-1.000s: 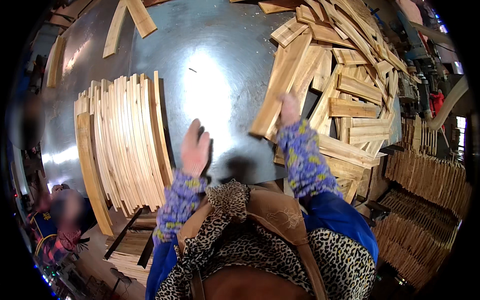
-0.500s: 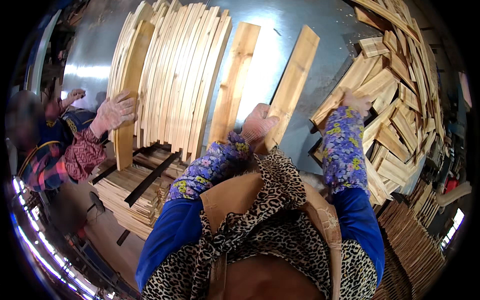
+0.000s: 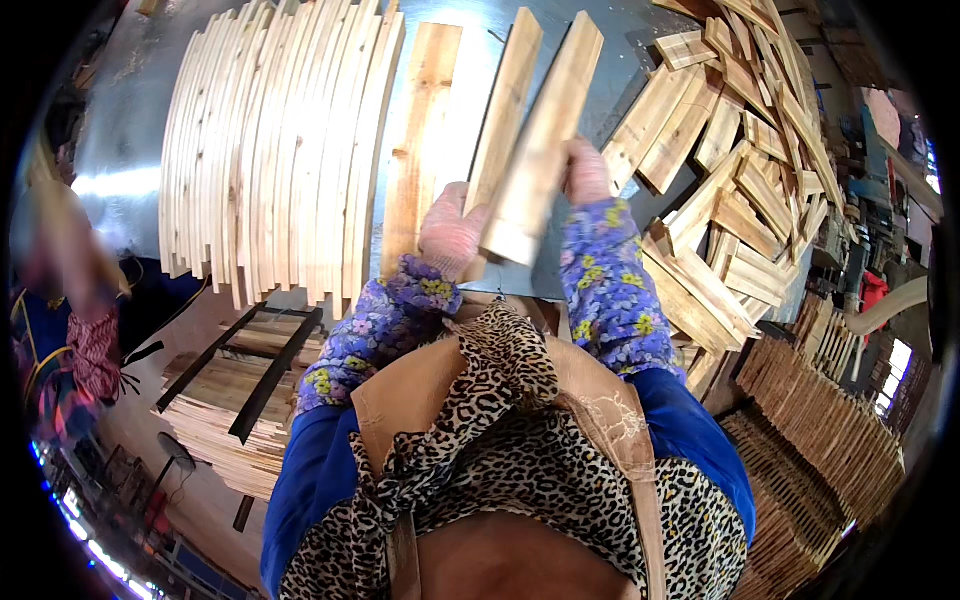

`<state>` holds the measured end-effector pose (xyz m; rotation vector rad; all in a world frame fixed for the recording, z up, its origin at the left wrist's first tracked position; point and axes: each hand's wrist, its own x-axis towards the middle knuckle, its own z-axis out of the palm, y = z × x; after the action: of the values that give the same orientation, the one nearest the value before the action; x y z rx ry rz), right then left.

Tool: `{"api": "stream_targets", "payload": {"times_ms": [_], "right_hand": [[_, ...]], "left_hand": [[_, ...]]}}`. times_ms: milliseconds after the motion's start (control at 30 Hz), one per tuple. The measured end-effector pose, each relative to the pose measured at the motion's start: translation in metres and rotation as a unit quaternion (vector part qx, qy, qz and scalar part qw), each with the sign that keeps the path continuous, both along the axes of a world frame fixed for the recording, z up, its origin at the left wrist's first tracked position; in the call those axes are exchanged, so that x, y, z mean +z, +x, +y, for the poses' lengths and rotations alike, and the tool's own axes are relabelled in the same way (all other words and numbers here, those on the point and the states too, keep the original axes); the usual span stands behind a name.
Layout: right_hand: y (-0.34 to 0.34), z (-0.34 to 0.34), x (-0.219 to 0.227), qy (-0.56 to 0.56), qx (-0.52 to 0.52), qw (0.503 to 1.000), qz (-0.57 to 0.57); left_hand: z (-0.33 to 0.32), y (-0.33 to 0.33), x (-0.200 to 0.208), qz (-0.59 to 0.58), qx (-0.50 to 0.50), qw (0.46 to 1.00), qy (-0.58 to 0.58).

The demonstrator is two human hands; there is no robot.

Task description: The person sorts wooden planks on a metal table, picking up pieces from a pile and arranging them into neat stacks. The person repeatedly picks up planks, aligns them, and places them into organized piles while another person works nearby.

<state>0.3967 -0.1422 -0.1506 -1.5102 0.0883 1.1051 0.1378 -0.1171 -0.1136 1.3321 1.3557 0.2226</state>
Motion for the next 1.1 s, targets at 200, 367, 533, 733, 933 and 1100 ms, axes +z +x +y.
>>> {"api": "stream_targets", "payload": {"times_ms": [200, 367, 533, 733, 933, 1100], "right_hand": [[-0.052, 0.043, 0.026, -0.061, 0.206, 0.964, -0.156], [-0.038, 0.051, 0.014, -0.157, 0.282, 0.910, -0.259], [-0.041, 0.043, -0.023, -0.134, 0.201, 0.951, -0.191], [-0.139, 0.073, 0.000, -0.021, 0.241, 0.963, -0.119], [-0.143, 0.073, -0.032, 0.140, 0.186, 0.971, 0.050], [-0.113, 0.066, -0.035, -0.117, 0.224, 0.937, -0.240]], "left_hand": [[0.003, 0.015, 0.014, 0.115, -0.170, 0.978, 0.043], [0.024, -0.010, 0.011, 0.093, -0.451, 0.872, 0.164], [0.057, -0.021, 0.050, 0.202, -0.784, 0.516, 0.281], [0.101, -0.022, 0.114, 0.300, -0.664, 0.666, 0.163], [0.087, -0.083, 0.060, 0.104, -0.193, 0.962, 0.164], [0.062, -0.004, 0.129, 0.312, -0.328, 0.890, 0.062]]}}
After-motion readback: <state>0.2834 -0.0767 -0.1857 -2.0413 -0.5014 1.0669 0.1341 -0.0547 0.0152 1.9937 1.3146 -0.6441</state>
